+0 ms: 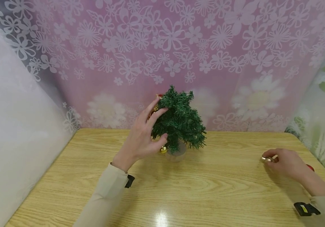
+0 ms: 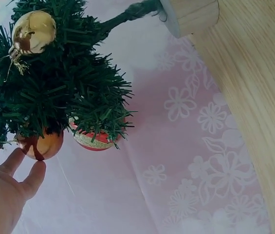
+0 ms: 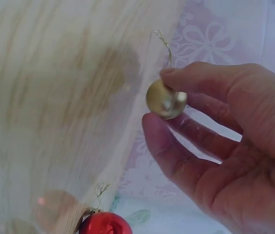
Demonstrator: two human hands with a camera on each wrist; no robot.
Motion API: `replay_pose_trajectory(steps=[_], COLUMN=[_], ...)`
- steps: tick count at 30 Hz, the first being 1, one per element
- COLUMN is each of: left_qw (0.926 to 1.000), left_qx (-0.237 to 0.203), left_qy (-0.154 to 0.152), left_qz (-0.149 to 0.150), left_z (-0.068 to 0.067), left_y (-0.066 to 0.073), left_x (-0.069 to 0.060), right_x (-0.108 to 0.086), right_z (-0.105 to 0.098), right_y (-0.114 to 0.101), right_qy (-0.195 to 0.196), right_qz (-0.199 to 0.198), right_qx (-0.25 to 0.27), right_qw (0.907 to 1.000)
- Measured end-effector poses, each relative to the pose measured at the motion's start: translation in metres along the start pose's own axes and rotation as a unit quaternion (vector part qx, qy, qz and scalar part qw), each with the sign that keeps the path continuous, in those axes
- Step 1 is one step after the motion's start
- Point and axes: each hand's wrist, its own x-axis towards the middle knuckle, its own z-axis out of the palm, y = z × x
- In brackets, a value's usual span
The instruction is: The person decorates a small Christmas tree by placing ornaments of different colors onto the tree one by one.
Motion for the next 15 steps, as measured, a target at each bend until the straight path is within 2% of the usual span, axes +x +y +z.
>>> replay_pose_trajectory(steps=[3,7,13,15], left_qw=[1.0,0.9997,0.9993,0.9993], left_qx=[-0.006,-0.021,-0.033,-0.032], left_qy=[-0.003,-0.006,-0.009,-0.01], left_qz=[0.002,0.005,0.014,0.016], left_z=[0.0,0.001,0.0,0.001], left_y=[-0.003,-0.007,-0.01,-0.011], left_x=[0.001,0.001,0.003,0.004], right_x=[-0.002,-0.004,-0.007,-0.008], right_z=[0.0,0.003,0.003,0.001], right_y=[-0.005,-0.015,-0.032,-0.037], right_qy=[0.017,0.066,0.154,0.173], right_qz=[-0.002,-0.018,-0.061,-0.073], right_qx=[0.006,-0.002,-0.005,0.002], right_qw=[0.9998,0.9977,0.9862,0.9822])
